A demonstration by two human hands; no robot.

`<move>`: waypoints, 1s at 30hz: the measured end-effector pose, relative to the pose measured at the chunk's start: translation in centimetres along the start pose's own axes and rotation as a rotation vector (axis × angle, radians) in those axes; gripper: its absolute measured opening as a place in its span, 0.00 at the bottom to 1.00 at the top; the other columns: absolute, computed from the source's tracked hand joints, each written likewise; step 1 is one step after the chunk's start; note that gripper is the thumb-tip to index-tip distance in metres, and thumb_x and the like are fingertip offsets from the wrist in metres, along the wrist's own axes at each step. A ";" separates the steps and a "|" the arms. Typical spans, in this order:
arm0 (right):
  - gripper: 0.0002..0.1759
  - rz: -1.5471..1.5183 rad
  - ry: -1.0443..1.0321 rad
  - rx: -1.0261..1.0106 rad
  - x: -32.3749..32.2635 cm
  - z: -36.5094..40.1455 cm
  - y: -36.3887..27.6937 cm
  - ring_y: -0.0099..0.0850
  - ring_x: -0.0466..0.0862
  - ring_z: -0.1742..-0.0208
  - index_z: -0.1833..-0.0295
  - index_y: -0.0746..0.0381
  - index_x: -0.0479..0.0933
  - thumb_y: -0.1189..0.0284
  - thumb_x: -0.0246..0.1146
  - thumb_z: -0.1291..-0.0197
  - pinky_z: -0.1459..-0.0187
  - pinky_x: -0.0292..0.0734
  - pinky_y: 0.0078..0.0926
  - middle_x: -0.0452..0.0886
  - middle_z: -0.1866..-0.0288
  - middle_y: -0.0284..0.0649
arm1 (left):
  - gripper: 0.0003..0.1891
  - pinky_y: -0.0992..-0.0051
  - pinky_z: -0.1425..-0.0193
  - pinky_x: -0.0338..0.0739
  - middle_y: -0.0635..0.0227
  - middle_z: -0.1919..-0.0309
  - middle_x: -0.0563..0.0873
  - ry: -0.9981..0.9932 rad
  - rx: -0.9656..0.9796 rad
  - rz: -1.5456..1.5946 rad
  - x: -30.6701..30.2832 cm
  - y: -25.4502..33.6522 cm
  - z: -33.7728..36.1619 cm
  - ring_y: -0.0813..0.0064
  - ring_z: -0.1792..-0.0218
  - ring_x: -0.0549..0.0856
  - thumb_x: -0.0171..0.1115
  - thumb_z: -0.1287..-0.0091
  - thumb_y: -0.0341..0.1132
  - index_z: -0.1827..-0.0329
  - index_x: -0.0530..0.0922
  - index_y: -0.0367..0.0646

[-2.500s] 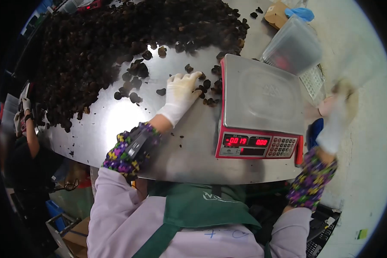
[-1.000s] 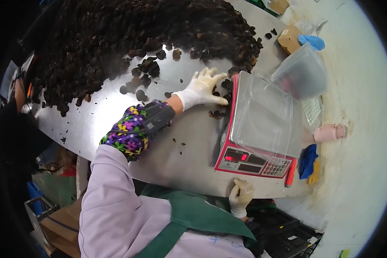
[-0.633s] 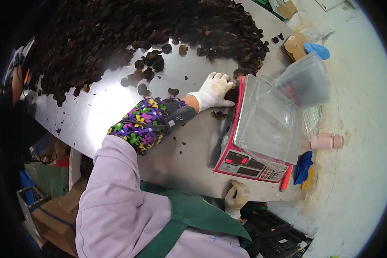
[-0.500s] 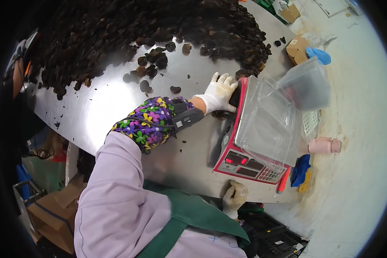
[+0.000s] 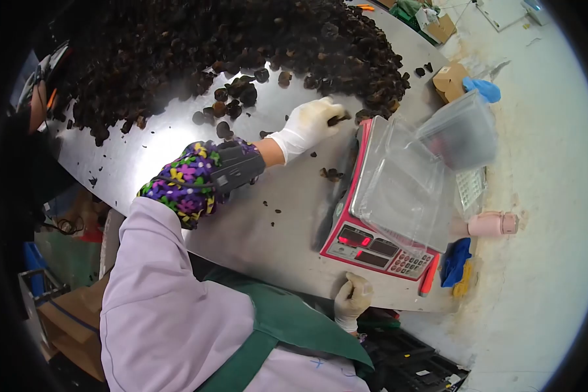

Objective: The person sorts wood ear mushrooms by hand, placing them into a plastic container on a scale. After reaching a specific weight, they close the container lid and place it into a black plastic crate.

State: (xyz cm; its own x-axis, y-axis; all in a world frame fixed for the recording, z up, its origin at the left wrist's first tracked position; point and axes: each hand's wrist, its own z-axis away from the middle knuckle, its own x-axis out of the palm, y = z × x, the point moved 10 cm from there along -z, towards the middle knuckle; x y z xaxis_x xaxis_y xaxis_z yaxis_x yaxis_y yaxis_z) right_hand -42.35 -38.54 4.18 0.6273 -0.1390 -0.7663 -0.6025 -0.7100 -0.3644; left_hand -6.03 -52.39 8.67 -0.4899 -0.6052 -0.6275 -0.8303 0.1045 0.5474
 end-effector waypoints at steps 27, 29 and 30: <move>0.16 -0.008 0.011 0.038 0.0 0.1 0.5 0.39 0.82 0.63 0.55 0.56 0.84 0.81 0.67 0.50 0.62 0.78 0.39 0.84 0.60 0.36 | 0.09 0.54 0.43 0.77 0.65 0.60 0.88 -0.421 -0.187 -0.239 10.2 0.9 2.2 0.55 0.52 0.85 0.67 0.38 0.39 0.56 0.87 0.53; 0.15 -0.005 0.014 0.047 -0.2 -0.1 0.4 0.39 0.82 0.64 0.55 0.55 0.84 0.81 0.67 0.49 0.62 0.78 0.39 0.83 0.60 0.36 | 0.06 0.56 0.46 0.78 0.68 0.63 0.89 -0.481 -0.206 -0.330 9.7 1.0 2.0 0.55 0.54 0.87 0.67 0.37 0.39 0.59 0.87 0.55; 0.15 0.003 0.017 0.040 -0.2 -0.1 0.4 0.39 0.82 0.64 0.55 0.55 0.84 0.81 0.67 0.49 0.62 0.78 0.39 0.83 0.60 0.36 | 0.05 0.56 0.46 0.77 0.69 0.63 0.90 -0.394 -0.223 -0.293 9.2 0.1 2.0 0.60 0.54 0.87 0.67 0.37 0.40 0.61 0.88 0.57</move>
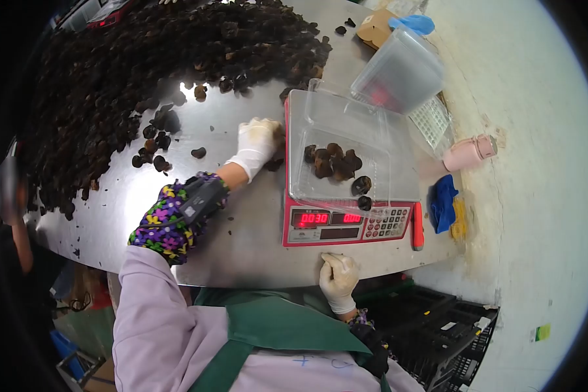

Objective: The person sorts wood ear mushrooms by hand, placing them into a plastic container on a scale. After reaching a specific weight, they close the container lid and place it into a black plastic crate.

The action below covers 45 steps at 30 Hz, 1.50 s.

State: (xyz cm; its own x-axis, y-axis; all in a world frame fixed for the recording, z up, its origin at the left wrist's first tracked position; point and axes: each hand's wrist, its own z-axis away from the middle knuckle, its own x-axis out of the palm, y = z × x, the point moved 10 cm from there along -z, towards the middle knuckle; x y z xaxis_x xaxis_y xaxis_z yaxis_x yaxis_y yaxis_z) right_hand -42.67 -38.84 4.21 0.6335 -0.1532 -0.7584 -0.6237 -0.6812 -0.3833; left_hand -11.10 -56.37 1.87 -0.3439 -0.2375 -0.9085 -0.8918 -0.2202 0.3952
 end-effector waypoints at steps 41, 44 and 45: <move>0.16 -0.015 -0.013 -0.012 0.0 -0.3 -0.5 0.40 0.82 0.62 0.55 0.58 0.83 0.84 0.66 0.49 0.60 0.77 0.38 0.84 0.61 0.39 | 0.36 0.52 0.20 0.60 0.43 0.25 0.65 0.252 -0.091 -0.043 -4.3 -8.6 4.5 0.45 0.25 0.67 0.60 0.27 0.55 0.22 0.66 0.43; 0.16 0.000 -0.024 -0.014 0.0 -0.2 -0.4 0.40 0.82 0.62 0.54 0.58 0.83 0.84 0.66 0.49 0.59 0.78 0.38 0.84 0.60 0.39 | 0.29 0.59 0.26 0.71 0.47 0.28 0.72 0.053 0.258 0.088 -2.8 -3.9 5.2 0.47 0.32 0.76 0.60 0.26 0.51 0.30 0.75 0.41; 0.16 0.013 -0.032 -0.011 0.2 -0.2 -0.3 0.40 0.82 0.62 0.54 0.58 0.84 0.84 0.66 0.49 0.59 0.78 0.38 0.84 0.60 0.39 | 0.29 0.59 0.26 0.71 0.47 0.28 0.72 0.055 0.256 0.086 -2.7 -3.1 6.1 0.47 0.32 0.76 0.60 0.26 0.51 0.30 0.75 0.41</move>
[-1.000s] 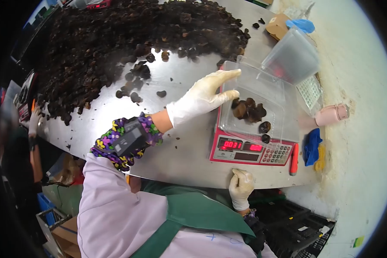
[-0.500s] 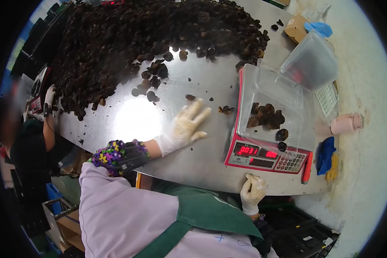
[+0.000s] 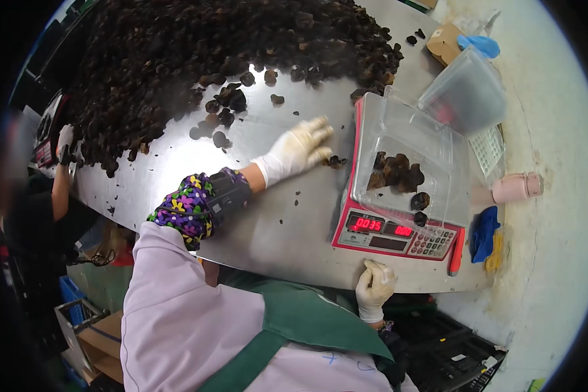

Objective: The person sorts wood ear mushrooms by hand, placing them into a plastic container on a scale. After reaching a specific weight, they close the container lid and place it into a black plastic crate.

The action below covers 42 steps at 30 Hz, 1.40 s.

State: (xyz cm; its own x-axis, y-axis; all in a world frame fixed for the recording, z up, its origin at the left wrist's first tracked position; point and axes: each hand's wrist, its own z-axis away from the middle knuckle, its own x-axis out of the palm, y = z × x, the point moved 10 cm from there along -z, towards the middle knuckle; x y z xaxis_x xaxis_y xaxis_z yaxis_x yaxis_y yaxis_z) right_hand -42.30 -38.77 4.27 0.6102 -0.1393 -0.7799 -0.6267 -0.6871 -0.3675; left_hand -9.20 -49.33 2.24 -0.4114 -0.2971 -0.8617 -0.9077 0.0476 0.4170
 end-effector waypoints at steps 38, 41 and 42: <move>0.13 -0.024 0.043 -0.007 -0.1 0.3 0.3 0.39 0.83 0.61 0.55 0.57 0.84 0.82 0.66 0.46 0.58 0.77 0.38 0.85 0.60 0.38 | 0.38 0.55 0.18 0.56 0.47 0.25 0.68 -0.092 0.077 -0.003 0.6 4.7 5.0 0.47 0.22 0.64 0.58 0.28 0.58 0.21 0.64 0.44; 0.13 -0.033 0.041 0.001 -0.2 0.2 0.2 0.39 0.83 0.61 0.55 0.58 0.83 0.82 0.66 0.46 0.58 0.77 0.38 0.85 0.60 0.38 | 0.40 0.54 0.18 0.56 0.46 0.23 0.66 -0.302 0.412 0.131 2.7 7.6 6.0 0.49 0.22 0.65 0.54 0.26 0.60 0.23 0.65 0.35; 0.13 -0.025 0.041 0.007 -0.4 0.1 0.0 0.40 0.83 0.61 0.56 0.58 0.83 0.82 0.66 0.46 0.58 0.77 0.38 0.85 0.60 0.38 | 0.40 0.54 0.18 0.56 0.46 0.23 0.66 -0.304 0.415 0.131 2.0 7.5 6.9 0.49 0.22 0.65 0.54 0.26 0.60 0.23 0.65 0.35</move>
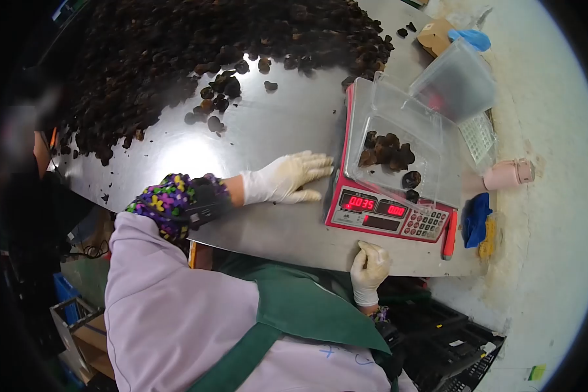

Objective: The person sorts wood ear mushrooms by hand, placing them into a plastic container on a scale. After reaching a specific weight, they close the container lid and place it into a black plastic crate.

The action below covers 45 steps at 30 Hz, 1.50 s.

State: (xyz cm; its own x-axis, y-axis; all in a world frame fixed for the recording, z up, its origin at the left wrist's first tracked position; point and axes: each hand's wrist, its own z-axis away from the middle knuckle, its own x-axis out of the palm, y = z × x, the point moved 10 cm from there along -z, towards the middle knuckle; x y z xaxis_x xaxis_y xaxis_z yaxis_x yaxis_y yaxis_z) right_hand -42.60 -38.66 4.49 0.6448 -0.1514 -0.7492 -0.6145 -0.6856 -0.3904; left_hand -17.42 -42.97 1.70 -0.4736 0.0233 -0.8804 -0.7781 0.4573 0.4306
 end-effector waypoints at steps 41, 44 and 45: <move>0.16 -0.307 -0.177 -0.215 1.3 -2.1 -6.7 0.42 0.84 0.56 0.47 0.57 0.83 0.77 0.66 0.42 0.55 0.78 0.41 0.85 0.55 0.42 | 0.06 0.60 0.45 0.74 0.67 0.56 0.84 0.679 -1.281 -1.114 -18.6 3.3 43.5 0.61 0.48 0.82 0.67 0.34 0.39 0.60 0.86 0.49; 0.20 -0.403 -0.365 -0.262 4.2 -2.7 -10.1 0.43 0.84 0.49 0.43 0.57 0.82 0.74 0.68 0.44 0.47 0.80 0.43 0.84 0.48 0.43 | 0.11 0.57 0.41 0.75 0.63 0.51 0.86 0.747 -1.049 -1.142 -23.5 0.2 38.7 0.56 0.46 0.82 0.66 0.31 0.39 0.50 0.87 0.48; 0.21 -0.397 -0.406 -0.291 5.2 -2.8 -11.2 0.44 0.83 0.47 0.42 0.57 0.82 0.73 0.69 0.44 0.46 0.80 0.43 0.83 0.45 0.44 | 0.12 0.57 0.40 0.75 0.61 0.48 0.86 0.805 -1.003 -1.140 -25.0 -1.5 37.3 0.55 0.45 0.82 0.65 0.31 0.38 0.47 0.86 0.48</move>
State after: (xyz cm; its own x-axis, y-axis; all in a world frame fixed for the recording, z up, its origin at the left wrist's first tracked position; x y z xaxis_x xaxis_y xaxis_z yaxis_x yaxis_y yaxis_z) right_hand -31.11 -33.72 6.51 0.5394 0.3968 -0.7427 -0.1789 -0.8079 -0.5615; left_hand 10.92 -11.10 15.67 0.6316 -0.4548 -0.6279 -0.6286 -0.7744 -0.0715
